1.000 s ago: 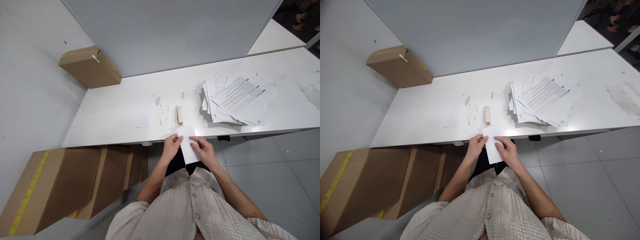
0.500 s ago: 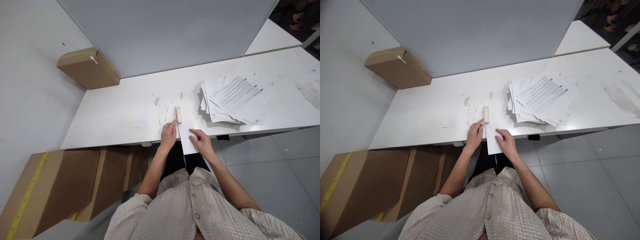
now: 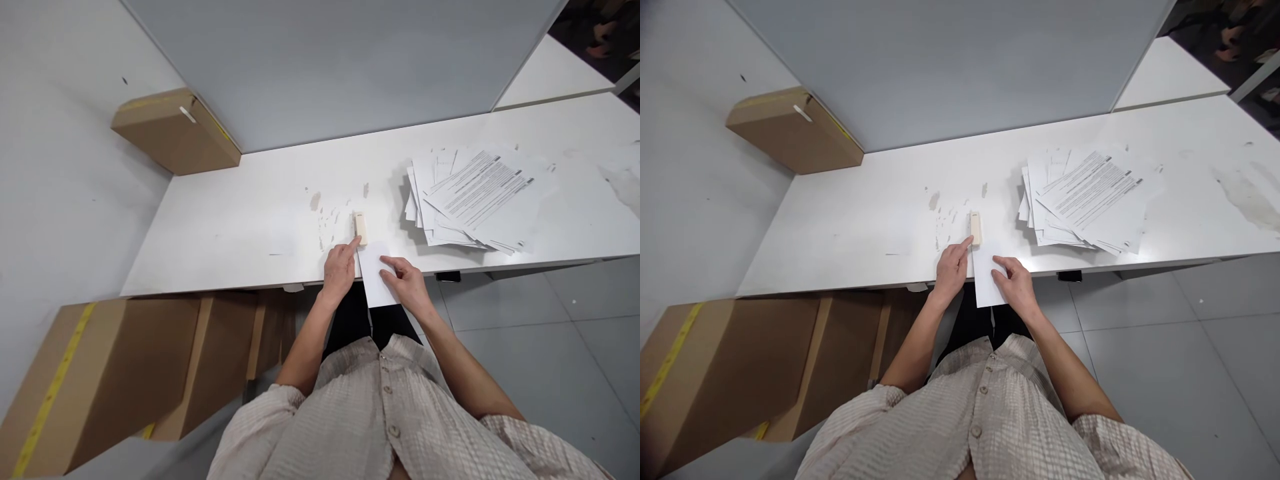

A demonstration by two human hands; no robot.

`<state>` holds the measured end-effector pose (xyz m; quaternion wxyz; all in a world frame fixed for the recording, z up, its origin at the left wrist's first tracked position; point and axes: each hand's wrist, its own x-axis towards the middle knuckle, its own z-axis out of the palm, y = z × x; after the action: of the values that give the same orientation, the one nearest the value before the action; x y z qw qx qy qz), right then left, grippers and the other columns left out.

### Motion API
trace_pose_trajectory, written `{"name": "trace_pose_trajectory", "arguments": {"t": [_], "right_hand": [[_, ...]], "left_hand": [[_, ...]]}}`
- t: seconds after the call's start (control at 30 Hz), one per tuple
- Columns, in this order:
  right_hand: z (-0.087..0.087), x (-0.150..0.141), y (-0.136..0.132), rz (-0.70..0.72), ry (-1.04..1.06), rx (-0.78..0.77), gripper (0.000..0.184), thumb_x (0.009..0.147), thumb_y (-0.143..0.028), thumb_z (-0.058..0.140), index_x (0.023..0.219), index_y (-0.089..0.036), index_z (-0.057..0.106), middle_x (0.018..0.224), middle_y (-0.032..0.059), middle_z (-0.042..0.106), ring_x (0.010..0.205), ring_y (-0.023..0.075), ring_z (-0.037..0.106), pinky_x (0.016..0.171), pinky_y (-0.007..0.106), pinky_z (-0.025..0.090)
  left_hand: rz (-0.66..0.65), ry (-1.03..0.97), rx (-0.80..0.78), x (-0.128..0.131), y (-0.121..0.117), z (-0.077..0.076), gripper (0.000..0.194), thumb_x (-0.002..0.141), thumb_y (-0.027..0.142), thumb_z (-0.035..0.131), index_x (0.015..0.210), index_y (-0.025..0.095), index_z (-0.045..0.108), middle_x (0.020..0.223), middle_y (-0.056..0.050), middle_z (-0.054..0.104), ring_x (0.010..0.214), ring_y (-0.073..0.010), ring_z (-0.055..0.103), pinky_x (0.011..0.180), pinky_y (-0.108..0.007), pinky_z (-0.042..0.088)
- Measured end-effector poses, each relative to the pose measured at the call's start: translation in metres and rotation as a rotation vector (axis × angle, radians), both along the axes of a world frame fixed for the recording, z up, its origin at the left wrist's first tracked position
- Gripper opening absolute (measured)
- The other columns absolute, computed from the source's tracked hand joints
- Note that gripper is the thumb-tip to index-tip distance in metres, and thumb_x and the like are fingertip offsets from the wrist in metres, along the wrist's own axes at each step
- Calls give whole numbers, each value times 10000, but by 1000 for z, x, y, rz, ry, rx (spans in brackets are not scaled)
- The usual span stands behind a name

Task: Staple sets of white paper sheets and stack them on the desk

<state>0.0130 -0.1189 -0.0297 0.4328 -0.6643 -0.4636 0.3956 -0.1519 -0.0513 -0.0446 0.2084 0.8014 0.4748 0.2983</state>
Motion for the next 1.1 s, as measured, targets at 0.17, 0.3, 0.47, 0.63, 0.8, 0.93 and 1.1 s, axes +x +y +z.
{"name": "trace_pose_trajectory", "arguments": {"t": [0.17,0.3,0.47,0.63,0.8,0.93,1.1], "right_hand": [[2,-3,4,-13,10,-5,352,738,-337,585,1050,-200,675,1066,66,625,777,173,540,757,337,441],[0,-3,5,-20,1,5,357,736,-338,588,1050,-191,675,1046,71,625,761,171,537,748,335,440],[-4,-2,4,-17,3,21,342,747,-337,584,1050,-206,673,1057,66,624,787,176,550,749,333,442],[-6,-3,5,-21,0,28,342,737,-343,592,1036,-203,679,1034,66,629,775,174,549,746,333,443],[-5,-2,5,-19,12,32,347,736,-338,592,1042,-198,677,1055,70,627,801,181,556,762,340,444],[1,1,-7,-3,4,27,324,753,-328,586,1041,-210,676,1082,70,627,830,195,564,759,349,446],[9,-11,-28,56,24,67,294,784,-328,588,1054,-244,666,1060,57,615,754,171,560,662,322,454]], "left_hand": [[4,16,0,0,1,-1,465,895,134,308,1317,247,470,954,-72,544,878,-181,482,815,-312,418],[17,44,34,2,2,-6,468,885,107,304,1286,235,510,943,-78,523,869,-182,476,811,-315,421],[38,129,115,4,2,-12,470,884,90,294,1259,237,537,942,-88,518,858,-197,465,807,-338,416],[51,179,131,6,1,-12,464,883,87,304,1260,228,536,945,-94,527,836,-205,466,795,-346,415],[33,118,82,4,2,-7,461,886,105,307,1279,227,514,956,-93,550,870,-202,491,815,-339,416],[58,-120,-26,-5,-14,2,414,914,206,334,1308,215,460,1000,-88,606,934,-191,545,855,-334,422],[194,-438,-579,-20,-58,16,348,842,430,523,1072,177,584,826,-64,672,743,-174,617,672,-288,469]]}}
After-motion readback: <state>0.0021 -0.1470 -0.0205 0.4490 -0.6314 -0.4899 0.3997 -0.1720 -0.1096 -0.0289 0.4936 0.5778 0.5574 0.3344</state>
